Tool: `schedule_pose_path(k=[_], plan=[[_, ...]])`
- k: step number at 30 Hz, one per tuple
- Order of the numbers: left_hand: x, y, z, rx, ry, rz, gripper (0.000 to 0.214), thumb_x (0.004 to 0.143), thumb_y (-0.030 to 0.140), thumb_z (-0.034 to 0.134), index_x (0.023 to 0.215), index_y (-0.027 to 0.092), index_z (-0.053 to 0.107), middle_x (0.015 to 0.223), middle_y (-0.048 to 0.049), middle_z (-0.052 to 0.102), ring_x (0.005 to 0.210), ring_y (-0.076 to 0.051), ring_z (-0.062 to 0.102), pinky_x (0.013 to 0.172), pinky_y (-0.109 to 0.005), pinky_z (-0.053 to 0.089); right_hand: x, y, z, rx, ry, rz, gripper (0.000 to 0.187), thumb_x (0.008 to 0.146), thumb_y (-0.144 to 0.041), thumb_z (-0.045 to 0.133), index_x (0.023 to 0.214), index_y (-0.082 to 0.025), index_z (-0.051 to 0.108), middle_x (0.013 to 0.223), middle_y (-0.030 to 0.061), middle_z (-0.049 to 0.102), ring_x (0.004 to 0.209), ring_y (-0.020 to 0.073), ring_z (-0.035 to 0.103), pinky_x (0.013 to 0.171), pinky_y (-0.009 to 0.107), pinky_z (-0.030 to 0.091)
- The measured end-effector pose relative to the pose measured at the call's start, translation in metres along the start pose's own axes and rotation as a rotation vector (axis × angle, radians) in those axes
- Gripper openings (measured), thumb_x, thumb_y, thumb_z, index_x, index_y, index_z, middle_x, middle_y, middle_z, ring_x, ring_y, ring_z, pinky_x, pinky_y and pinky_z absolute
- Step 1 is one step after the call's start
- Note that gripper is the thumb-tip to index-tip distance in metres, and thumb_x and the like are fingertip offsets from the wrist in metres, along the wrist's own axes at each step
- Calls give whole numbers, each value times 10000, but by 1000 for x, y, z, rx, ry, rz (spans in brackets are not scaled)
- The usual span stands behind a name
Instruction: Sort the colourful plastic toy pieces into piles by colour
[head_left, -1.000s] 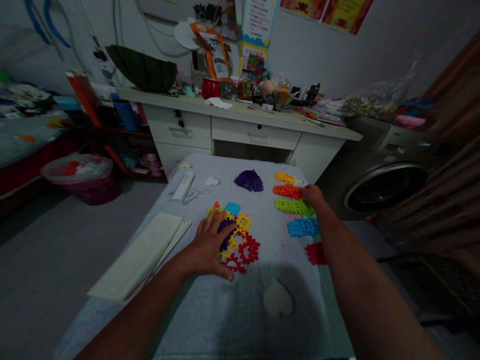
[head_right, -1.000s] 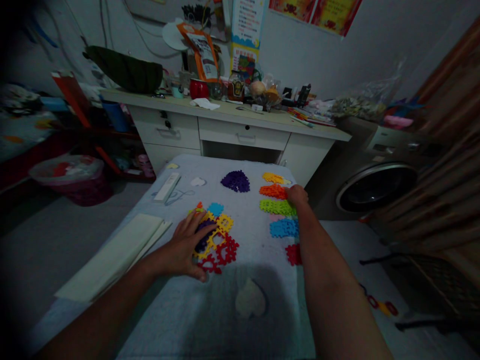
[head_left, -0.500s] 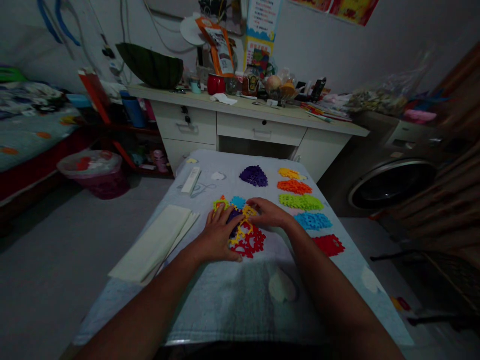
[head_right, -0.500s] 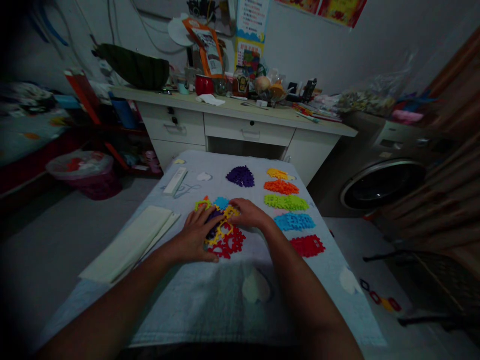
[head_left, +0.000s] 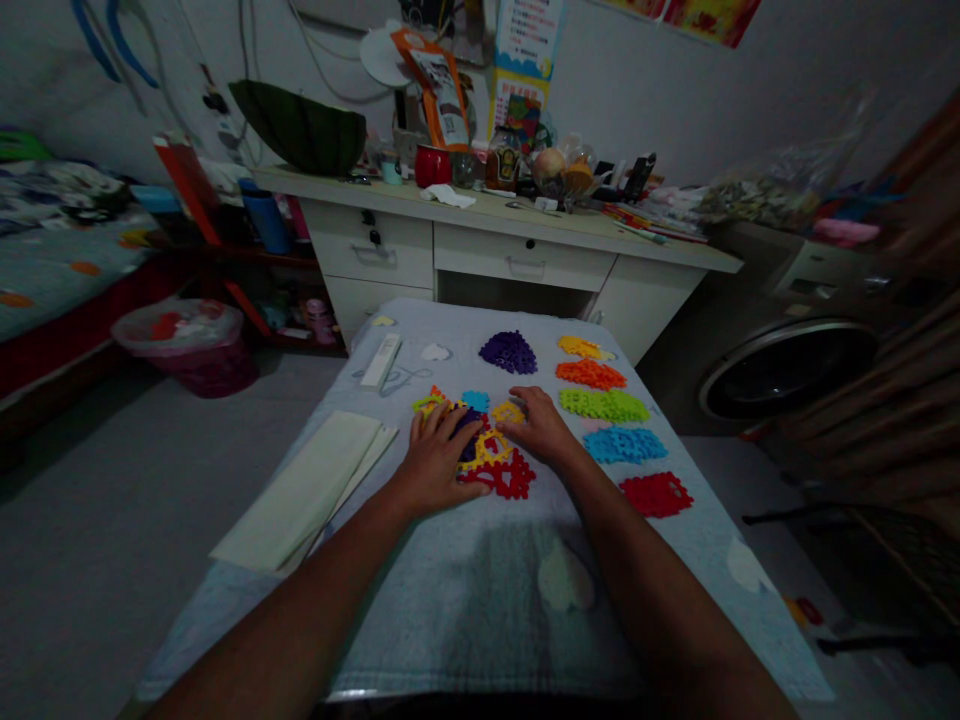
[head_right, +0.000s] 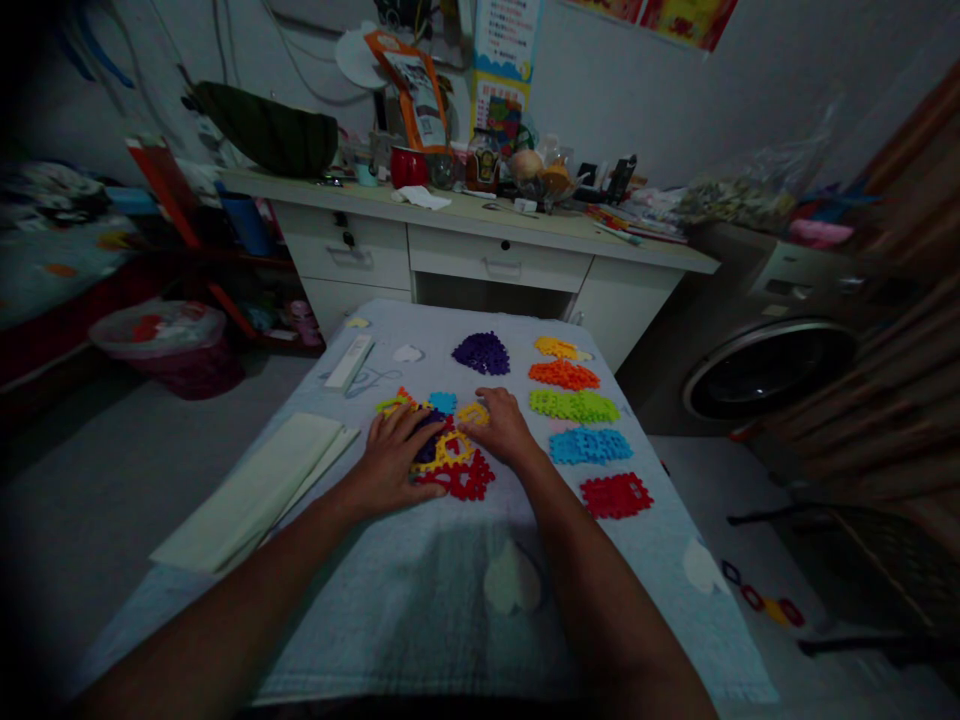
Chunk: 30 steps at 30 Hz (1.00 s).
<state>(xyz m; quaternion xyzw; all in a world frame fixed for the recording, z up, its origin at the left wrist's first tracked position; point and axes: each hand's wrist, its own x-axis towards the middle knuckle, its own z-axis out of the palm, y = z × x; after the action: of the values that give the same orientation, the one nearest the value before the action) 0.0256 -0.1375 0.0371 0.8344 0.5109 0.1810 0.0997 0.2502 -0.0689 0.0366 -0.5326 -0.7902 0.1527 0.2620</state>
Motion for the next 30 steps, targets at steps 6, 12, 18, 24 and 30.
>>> schedule_pose_path(k=[6,12,18,24,30], plan=[[4,0,3,25,60,-1,809,678,583,720,1394,274,506,1533,-116,386,1438,-413,216,1164,-647,47,0,8,-4,-93,-48,51,491,787,-345,685,1227,-149,589,1136,115,615,1048,234,555,957,378,426],[1,9,3,-10,15,123,827,658,576,730,1402,292,506,1547,-97,368,1450,-417,186,1165,-651,20,2,5,-3,-120,-61,34,388,766,-241,650,1141,-144,622,1055,93,633,968,215,550,907,346,427],[5,24,9,-32,-22,155,894,615,783,667,1336,265,576,1528,-124,402,1439,-433,199,1150,-669,-43,2,8,0,-114,-45,8,478,744,-225,646,1210,-135,588,1101,100,632,1015,224,540,943,352,420],[7,32,10,-23,-49,204,771,679,652,712,1351,312,550,1538,-89,393,1445,-411,202,1149,-668,-49,2,12,1,-76,-37,15,456,734,-230,686,1173,-143,600,1088,100,618,1005,221,549,942,361,428],[4,42,9,-33,-98,395,550,836,408,630,1371,344,522,1524,-37,426,1451,-368,213,1154,-670,-36,3,21,3,70,18,38,441,703,-222,727,1125,-162,616,1055,72,627,974,202,579,920,355,456]])
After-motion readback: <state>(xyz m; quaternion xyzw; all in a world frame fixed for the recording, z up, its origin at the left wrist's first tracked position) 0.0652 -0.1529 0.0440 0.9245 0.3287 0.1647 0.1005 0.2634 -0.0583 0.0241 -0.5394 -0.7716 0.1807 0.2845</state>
